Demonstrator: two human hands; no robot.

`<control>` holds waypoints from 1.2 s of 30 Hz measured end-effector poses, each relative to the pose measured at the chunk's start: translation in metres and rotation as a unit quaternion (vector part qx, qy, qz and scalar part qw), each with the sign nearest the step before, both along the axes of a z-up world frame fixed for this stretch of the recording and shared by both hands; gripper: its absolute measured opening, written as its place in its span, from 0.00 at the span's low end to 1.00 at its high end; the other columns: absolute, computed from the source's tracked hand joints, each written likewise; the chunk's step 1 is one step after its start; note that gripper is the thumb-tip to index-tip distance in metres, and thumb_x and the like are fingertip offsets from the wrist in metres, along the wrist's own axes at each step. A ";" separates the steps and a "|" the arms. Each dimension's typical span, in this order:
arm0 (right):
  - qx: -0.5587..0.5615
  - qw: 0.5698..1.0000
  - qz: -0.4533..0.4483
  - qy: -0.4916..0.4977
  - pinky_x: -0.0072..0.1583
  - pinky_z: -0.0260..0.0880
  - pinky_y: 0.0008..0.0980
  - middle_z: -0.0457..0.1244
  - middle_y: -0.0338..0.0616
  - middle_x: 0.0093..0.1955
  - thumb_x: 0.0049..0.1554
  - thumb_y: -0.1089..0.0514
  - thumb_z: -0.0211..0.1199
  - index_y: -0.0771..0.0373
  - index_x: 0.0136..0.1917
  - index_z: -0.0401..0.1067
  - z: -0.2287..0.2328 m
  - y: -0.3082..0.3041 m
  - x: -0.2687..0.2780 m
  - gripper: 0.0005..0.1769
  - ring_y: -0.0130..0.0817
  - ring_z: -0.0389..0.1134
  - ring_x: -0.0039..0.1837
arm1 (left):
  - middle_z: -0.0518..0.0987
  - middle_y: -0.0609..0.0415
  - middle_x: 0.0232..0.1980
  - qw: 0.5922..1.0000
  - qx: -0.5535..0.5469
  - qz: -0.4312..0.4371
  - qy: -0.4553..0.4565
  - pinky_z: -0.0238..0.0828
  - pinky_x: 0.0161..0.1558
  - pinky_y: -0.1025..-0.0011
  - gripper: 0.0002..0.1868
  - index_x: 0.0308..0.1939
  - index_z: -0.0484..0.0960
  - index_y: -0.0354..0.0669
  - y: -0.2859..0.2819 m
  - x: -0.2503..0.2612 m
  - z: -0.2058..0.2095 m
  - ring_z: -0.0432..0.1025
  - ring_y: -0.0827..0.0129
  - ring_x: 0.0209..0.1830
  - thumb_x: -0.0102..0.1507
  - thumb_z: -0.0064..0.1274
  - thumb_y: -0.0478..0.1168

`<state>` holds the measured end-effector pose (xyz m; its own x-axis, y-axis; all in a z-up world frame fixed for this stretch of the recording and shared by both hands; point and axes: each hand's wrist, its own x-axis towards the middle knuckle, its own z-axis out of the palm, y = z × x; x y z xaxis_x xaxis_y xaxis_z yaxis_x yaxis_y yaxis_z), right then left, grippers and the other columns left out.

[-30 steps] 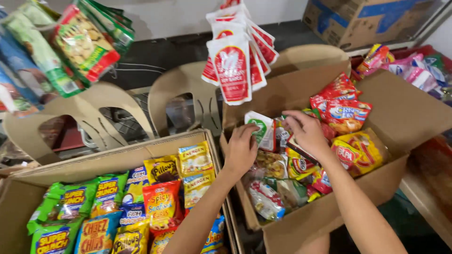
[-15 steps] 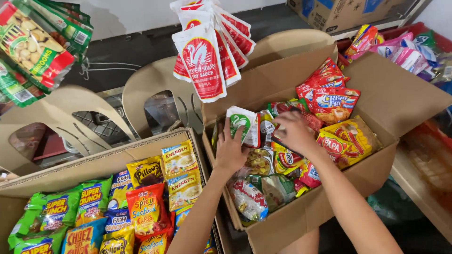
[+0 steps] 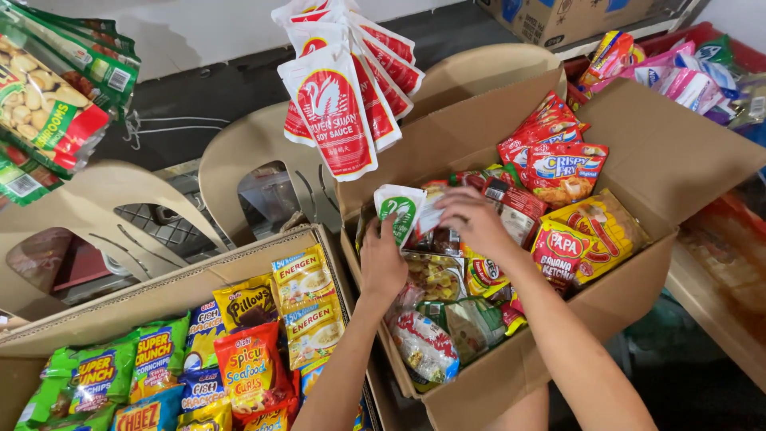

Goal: Organizing and hanging various snack and food pouches on display hooks in a grocery store.

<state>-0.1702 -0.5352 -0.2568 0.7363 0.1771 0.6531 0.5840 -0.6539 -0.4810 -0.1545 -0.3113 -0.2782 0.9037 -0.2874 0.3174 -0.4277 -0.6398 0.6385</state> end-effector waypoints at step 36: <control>0.274 0.950 0.012 0.147 0.48 0.71 0.25 0.72 0.42 0.44 0.61 0.64 0.63 0.71 0.55 0.77 0.065 0.206 0.017 0.10 0.24 0.71 0.45 | 0.70 0.48 0.64 0.867 -0.499 0.000 0.008 0.69 0.57 0.70 0.40 0.73 0.52 0.40 0.163 -0.023 0.078 0.70 0.68 0.59 0.62 0.58 0.31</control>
<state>-0.1534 -0.3292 -0.1916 0.9016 -0.1106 0.4183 0.3829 -0.2460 -0.8904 -0.1779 -0.1486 -0.2002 0.9099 0.1225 0.3963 -0.4145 0.2336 0.8795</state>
